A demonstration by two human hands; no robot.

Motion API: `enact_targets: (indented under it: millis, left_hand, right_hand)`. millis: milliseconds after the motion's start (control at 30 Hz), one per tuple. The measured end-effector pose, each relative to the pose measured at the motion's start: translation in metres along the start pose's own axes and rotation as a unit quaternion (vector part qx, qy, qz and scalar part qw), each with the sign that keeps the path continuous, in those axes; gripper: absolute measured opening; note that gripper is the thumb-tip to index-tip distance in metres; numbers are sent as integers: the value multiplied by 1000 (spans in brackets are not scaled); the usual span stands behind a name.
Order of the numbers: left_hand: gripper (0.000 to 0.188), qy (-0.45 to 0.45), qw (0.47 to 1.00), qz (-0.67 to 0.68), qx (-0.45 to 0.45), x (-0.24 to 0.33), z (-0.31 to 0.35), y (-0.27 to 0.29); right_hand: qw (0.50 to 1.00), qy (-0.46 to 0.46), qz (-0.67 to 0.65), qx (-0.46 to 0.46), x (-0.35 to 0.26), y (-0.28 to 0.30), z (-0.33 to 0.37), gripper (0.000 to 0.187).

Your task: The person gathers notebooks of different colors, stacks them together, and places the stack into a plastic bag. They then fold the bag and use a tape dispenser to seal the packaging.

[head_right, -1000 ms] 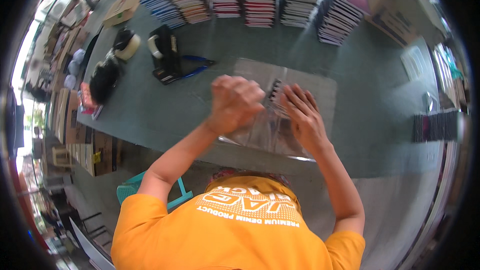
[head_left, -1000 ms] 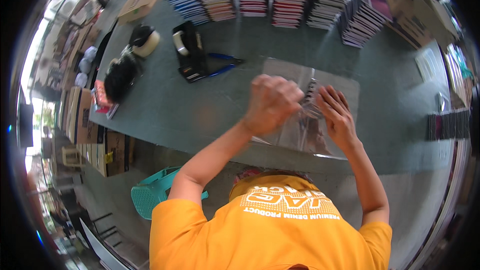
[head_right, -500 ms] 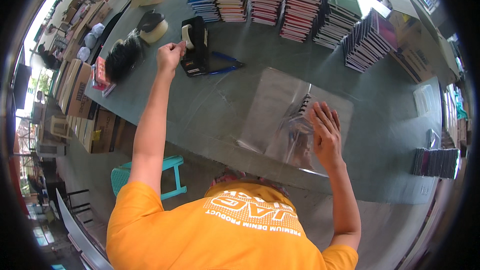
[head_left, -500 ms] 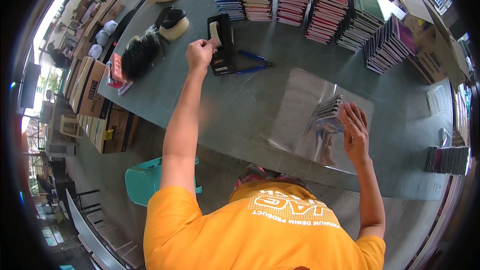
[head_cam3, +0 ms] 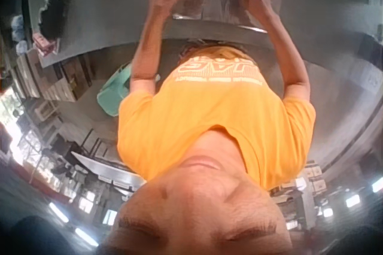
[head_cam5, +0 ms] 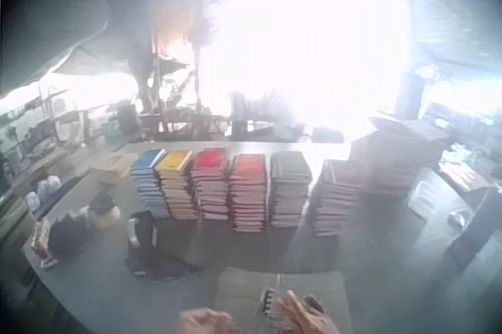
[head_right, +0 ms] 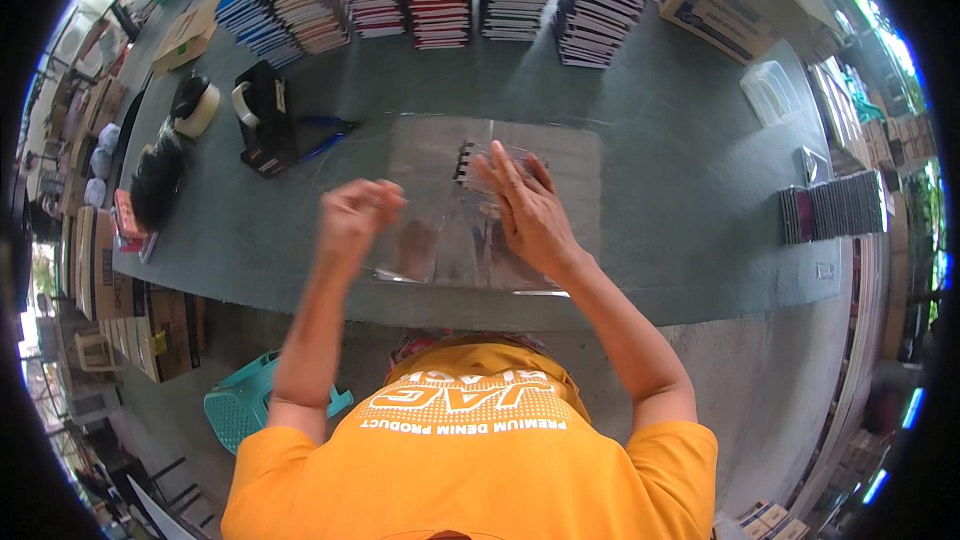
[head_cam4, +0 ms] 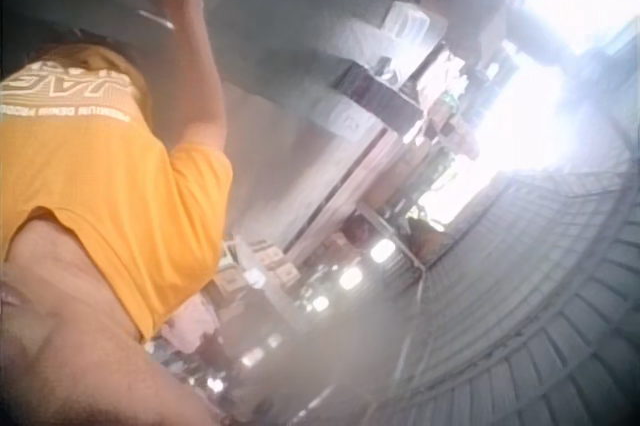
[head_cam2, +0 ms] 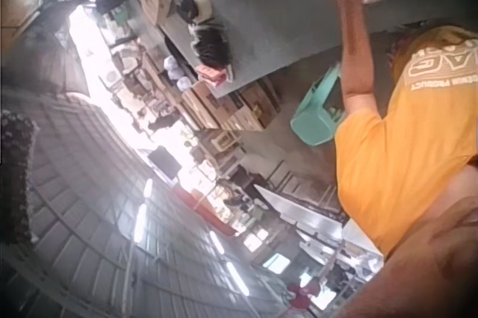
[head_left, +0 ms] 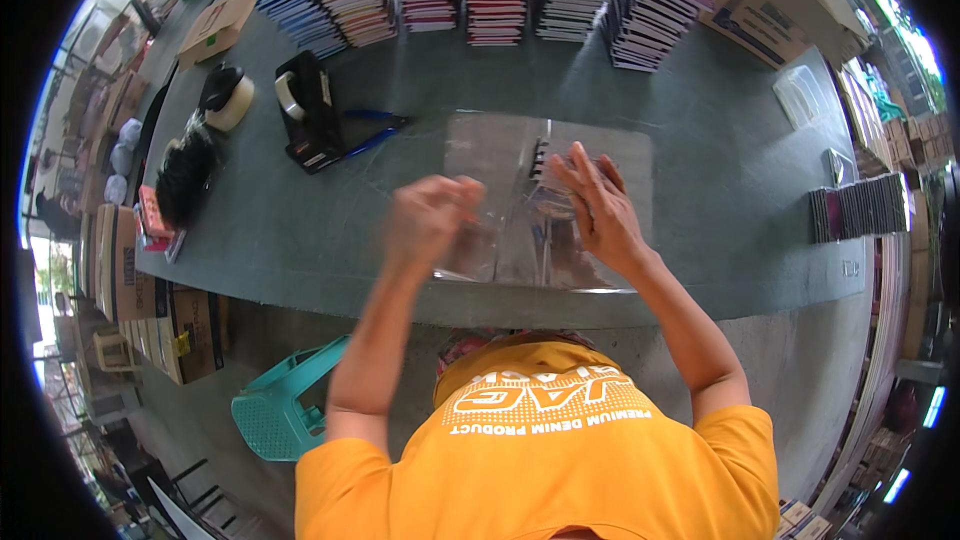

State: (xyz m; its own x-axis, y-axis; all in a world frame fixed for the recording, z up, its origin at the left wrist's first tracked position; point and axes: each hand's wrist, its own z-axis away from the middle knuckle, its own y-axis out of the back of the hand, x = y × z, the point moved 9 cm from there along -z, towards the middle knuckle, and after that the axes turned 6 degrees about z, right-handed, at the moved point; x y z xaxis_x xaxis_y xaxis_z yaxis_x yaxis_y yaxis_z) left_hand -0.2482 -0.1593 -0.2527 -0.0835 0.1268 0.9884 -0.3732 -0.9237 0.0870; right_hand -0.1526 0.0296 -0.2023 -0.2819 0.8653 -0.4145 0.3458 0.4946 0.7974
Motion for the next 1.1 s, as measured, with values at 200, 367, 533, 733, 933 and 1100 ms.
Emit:
enact_targets:
  millis: [200, 367, 533, 733, 933, 1100]
  left_hand:
    - [29, -81, 996, 33, 34, 2, 6, -88]
    - [36, -156, 984, -65, 62, -24, -3, -79]
    - [44, -208, 955, -211, 28, -7, -9, -66]
    - [70, -195, 947, -49, -251, 42, -42, -127]
    - [62, -469, 796, -140, -355, 117, 71, -300]
    - [47, -446, 706, -133, -534, 64, 132, -375]
  right_hand:
    - [999, -3, -16, -38, 0, -6, 3, 63]
    - [999, 1, -42, -7, -10, -2, -7, 65]
    - [956, -255, -10, -144, 55, 2, -24, 54]
    - [832, -468, -240, -175, 66, 31, 7, 48]
    - [878, -456, -124, 72, 137, 168, 132, 58]
    - [775, -569, 275, -25, 203, 161, 238, 96]
